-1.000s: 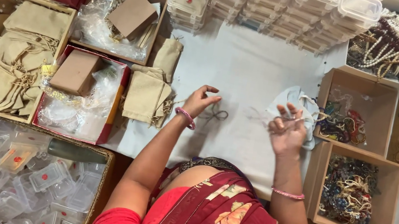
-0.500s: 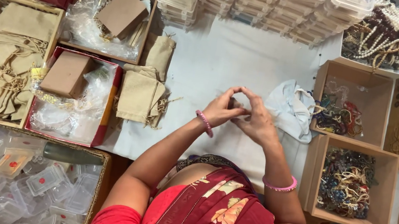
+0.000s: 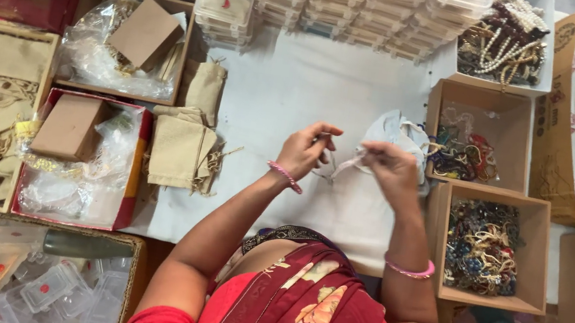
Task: The person cleans a small plastic container with a white cloth, then picks up a beaded necklace from a box. They wipe the necklace with the cloth and place it into a small beige pouch. The person then picks up another plastic container and wipes it with the cloth.
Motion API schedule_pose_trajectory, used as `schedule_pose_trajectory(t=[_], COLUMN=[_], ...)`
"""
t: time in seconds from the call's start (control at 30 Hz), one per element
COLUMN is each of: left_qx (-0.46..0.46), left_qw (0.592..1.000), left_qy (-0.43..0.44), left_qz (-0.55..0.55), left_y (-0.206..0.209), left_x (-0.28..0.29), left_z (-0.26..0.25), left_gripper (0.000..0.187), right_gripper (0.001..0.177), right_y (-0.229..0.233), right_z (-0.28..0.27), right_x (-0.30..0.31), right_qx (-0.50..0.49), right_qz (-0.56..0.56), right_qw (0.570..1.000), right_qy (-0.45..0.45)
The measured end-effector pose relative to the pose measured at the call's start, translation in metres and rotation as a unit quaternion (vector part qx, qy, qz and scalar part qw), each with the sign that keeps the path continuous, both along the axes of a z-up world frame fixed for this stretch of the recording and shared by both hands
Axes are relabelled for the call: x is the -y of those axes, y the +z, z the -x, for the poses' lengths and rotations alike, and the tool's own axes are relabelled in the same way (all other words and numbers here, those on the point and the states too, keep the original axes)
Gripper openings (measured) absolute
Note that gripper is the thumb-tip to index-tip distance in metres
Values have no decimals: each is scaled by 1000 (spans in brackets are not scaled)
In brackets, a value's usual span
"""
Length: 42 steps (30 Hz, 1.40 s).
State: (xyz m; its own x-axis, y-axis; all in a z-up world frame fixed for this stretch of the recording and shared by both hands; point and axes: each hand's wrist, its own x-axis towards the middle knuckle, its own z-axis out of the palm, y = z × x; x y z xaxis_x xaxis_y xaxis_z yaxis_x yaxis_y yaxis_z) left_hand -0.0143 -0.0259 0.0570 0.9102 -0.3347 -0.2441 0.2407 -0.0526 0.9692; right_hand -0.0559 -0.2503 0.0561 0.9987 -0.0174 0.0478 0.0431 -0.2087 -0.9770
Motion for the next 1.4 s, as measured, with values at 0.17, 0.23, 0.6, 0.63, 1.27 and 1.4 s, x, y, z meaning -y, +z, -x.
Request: schedule_pose_trajectory(t=[0.17, 0.23, 0.6, 0.63, 1.27, 1.4], left_qx=[138, 184, 244, 245, -18, -74], left_qw=[978, 954, 954, 953, 976, 981], left_qy=[-6, -19, -175, -176, 148, 174], left_qz=[-155, -236, 1, 3, -159, -46], left_y=[-28, -28, 12, 7, -199, -201], left_x=[-21, -24, 10, 8, -108, -110], left_z=[3, 6, 19, 15, -4, -1], left_gripper=[25, 26, 36, 36, 22, 8], right_gripper=[19, 21, 78, 78, 34, 46], right_y=[55, 68, -87, -93, -111, -140], right_z=[-2, -3, -38, -31, 22, 20], right_x=[69, 96, 73, 65, -108, -54], right_qx=[67, 115, -22, -22, 240, 245], right_qz=[65, 146, 555, 556, 554, 501], right_qw=[975, 945, 825, 824, 788, 803], right_qy=[-203, -269, -106, -108, 118, 212])
